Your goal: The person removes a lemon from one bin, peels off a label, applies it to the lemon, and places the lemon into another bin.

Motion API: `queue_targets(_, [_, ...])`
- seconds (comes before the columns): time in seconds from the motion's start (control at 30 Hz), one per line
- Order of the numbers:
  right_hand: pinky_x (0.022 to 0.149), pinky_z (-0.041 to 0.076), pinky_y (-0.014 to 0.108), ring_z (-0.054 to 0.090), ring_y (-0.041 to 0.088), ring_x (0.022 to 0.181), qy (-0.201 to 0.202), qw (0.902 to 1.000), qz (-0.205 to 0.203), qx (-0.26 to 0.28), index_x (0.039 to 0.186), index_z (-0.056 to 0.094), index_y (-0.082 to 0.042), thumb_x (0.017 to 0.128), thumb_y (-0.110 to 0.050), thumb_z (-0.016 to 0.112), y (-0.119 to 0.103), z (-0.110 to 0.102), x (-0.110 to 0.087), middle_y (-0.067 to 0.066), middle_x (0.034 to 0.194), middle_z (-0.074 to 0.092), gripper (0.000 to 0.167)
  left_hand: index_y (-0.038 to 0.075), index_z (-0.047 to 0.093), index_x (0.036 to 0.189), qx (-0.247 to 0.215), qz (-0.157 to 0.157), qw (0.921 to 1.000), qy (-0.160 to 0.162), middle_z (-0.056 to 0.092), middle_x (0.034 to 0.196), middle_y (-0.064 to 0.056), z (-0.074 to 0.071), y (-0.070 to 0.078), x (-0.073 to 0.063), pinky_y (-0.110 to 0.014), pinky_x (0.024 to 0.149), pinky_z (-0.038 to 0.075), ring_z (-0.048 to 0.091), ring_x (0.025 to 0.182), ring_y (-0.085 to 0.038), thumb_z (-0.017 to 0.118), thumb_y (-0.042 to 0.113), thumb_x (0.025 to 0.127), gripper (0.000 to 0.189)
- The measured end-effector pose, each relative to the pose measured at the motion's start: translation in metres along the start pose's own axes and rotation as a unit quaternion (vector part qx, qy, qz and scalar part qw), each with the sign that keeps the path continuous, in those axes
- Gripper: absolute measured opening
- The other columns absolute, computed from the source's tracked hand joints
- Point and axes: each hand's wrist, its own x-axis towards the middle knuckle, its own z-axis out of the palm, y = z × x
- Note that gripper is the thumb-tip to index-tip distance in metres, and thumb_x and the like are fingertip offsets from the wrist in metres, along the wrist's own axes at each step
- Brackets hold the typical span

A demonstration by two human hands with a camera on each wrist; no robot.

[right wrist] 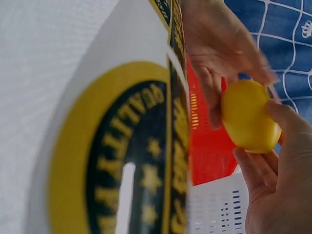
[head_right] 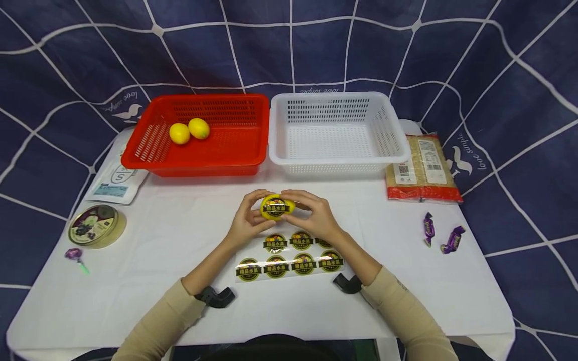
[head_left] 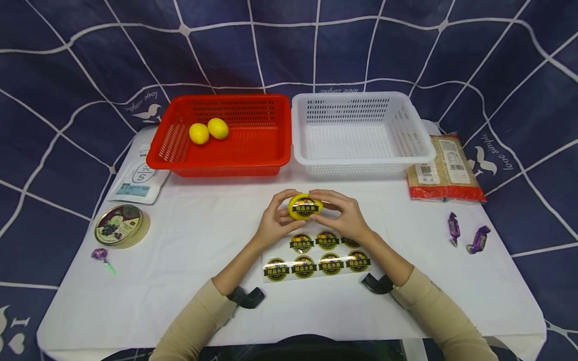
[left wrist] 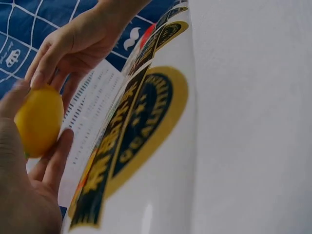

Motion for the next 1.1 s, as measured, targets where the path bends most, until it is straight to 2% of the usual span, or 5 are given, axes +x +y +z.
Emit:
queue_targets(0.17, [0.081,0.053,0.037,0.056,0.032,0.109,0.002,0.9999,0.006,-0.012,0.108,0.060,0.013,0.067,0.014,0.075,-0.001,-0.001,-0.003,0.025,0.114,0.058,0.044,-0.010,0.049,0.120,0.072,0.047,0.9963,0.005,0.044,0.126,-0.027,0.006,0.005,0.000,-0.040,0.071,0.057,0.063,0.087,-0.027,0.064,-0.009,0.081,0.042])
queue_targets(0.57, [0.088,0.050,0.039,0.052,0.026,0.116,-0.025,0.9994,0.022,0.012,0.119,0.060,0.002,0.074,0.006,0.073,0.022,-0.007,-0.010,0.012,0.125,0.056,0.047,-0.013,0.055,0.113,-0.040,0.017,0.9984,0.034,0.045,0.128,-0.021,0.001,-0.026,0.000,-0.038,0.077,0.055,0.057,0.100,-0.028,0.068,-0.007,0.079,0.037])
queue_targets(0.73, [0.083,0.052,0.041,0.053,0.033,0.108,0.101,0.9927,0.053,-0.040,0.119,0.055,0.008,0.079,0.007,0.068,0.004,-0.019,-0.004,0.020,0.121,0.055,0.041,-0.014,0.055,0.112,-0.069,0.010,0.9963,0.050,0.045,0.127,-0.022,0.000,-0.027,0.001,-0.040,0.075,0.055,0.055,0.104,-0.032,0.068,-0.009,0.078,0.037])
queue_targets(0.93, [0.077,0.055,0.029,0.056,0.020,0.092,0.358,0.9115,0.199,0.033,0.124,0.049,0.005,0.089,0.003,0.056,0.009,-0.050,0.000,0.025,0.113,0.049,0.037,-0.016,0.054,0.110,-0.071,0.005,0.9949,0.072,0.045,0.126,-0.023,-0.005,-0.022,0.003,-0.039,0.073,0.056,0.057,0.100,-0.031,0.065,-0.018,0.075,0.038])
queue_targets(1.1, [0.082,0.053,0.032,0.056,0.018,0.091,0.463,0.8423,0.233,0.148,0.129,0.047,-0.001,0.088,0.004,0.056,0.036,-0.079,-0.001,0.014,0.100,0.051,0.042,-0.019,0.053,0.109,-0.081,0.010,0.9933,0.081,0.043,0.126,-0.026,-0.009,-0.014,0.010,-0.043,0.071,0.056,0.056,0.101,-0.032,0.062,-0.020,0.076,0.034])
